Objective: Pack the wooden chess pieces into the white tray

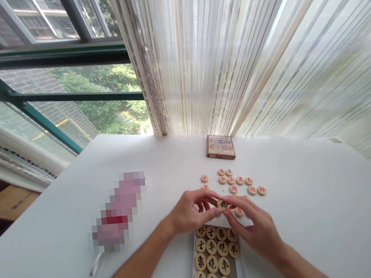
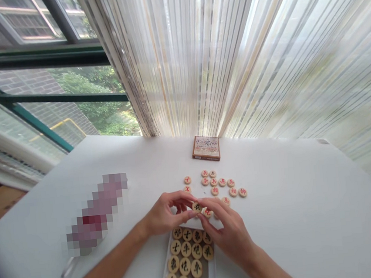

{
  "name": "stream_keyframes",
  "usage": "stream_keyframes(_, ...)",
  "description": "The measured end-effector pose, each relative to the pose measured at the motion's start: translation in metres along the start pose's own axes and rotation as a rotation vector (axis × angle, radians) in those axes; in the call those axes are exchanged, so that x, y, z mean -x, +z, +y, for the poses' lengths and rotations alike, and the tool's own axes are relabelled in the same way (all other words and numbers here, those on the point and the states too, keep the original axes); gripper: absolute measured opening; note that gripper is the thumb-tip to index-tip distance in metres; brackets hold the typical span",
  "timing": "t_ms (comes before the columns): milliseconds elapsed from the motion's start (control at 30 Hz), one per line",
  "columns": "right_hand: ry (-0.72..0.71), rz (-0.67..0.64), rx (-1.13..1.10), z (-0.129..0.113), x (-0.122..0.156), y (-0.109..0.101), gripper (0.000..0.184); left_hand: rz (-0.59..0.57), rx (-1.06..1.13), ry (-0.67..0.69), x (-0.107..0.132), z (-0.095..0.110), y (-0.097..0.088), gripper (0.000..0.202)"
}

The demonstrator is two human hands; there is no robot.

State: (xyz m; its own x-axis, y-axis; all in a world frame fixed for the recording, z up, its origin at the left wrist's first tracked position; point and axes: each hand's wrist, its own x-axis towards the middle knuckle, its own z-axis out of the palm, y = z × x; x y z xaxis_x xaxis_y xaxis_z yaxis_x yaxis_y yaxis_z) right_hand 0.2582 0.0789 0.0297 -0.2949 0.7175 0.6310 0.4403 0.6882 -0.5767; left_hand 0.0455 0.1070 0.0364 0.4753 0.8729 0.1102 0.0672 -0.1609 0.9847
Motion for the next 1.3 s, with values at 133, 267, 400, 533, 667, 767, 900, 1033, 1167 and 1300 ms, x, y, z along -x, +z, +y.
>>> stream_keyframes(133,-0.004,-0.003,0.021,0.002,0.003,0.000,0.037,-0.015,-0.005,-0.007,0.000,-0.001,0.000,0.032)
stream_keyframes(267,0.001,-0.010,0.003,0.002,0.002,0.000,0.038,0.000,-0.020,-0.005,0.000,-0.001,0.000,0.031)
stream_keyframes(400,0.034,-0.009,-0.032,0.002,0.000,-0.001,0.035,0.005,-0.029,-0.016,0.000,-0.003,0.000,0.030)
stream_keyframes(533,0.145,-0.020,-0.084,0.002,0.001,-0.001,0.027,0.017,-0.044,-0.052,0.000,-0.005,0.001,0.033)
stream_keyframes(667,0.236,-0.025,-0.166,-0.001,0.002,-0.001,0.023,0.007,-0.037,-0.068,0.001,-0.004,0.001,0.032)
stream_keyframes(767,0.269,-0.042,-0.225,-0.003,0.002,-0.002,0.021,-0.019,0.022,-0.064,0.001,-0.003,0.000,0.028)
stream_keyframes(900,0.285,-0.046,-0.255,-0.005,0.001,-0.002,0.019,-0.016,0.029,-0.054,0.001,-0.004,0.000,0.026)
stream_keyframes(1033,0.266,-0.051,-0.243,-0.007,0.001,-0.002,0.020,0.000,-0.024,-0.047,0.000,-0.005,0.002,0.025)
stream_keyframes(1167,0.206,-0.057,-0.209,-0.009,0.001,0.000,0.021,0.032,-0.083,-0.028,0.000,-0.005,0.003,0.024)
stream_keyframes(1300,0.176,-0.070,-0.173,-0.009,0.002,0.002,0.022,0.022,-0.044,-0.052,0.001,-0.005,0.005,0.023)
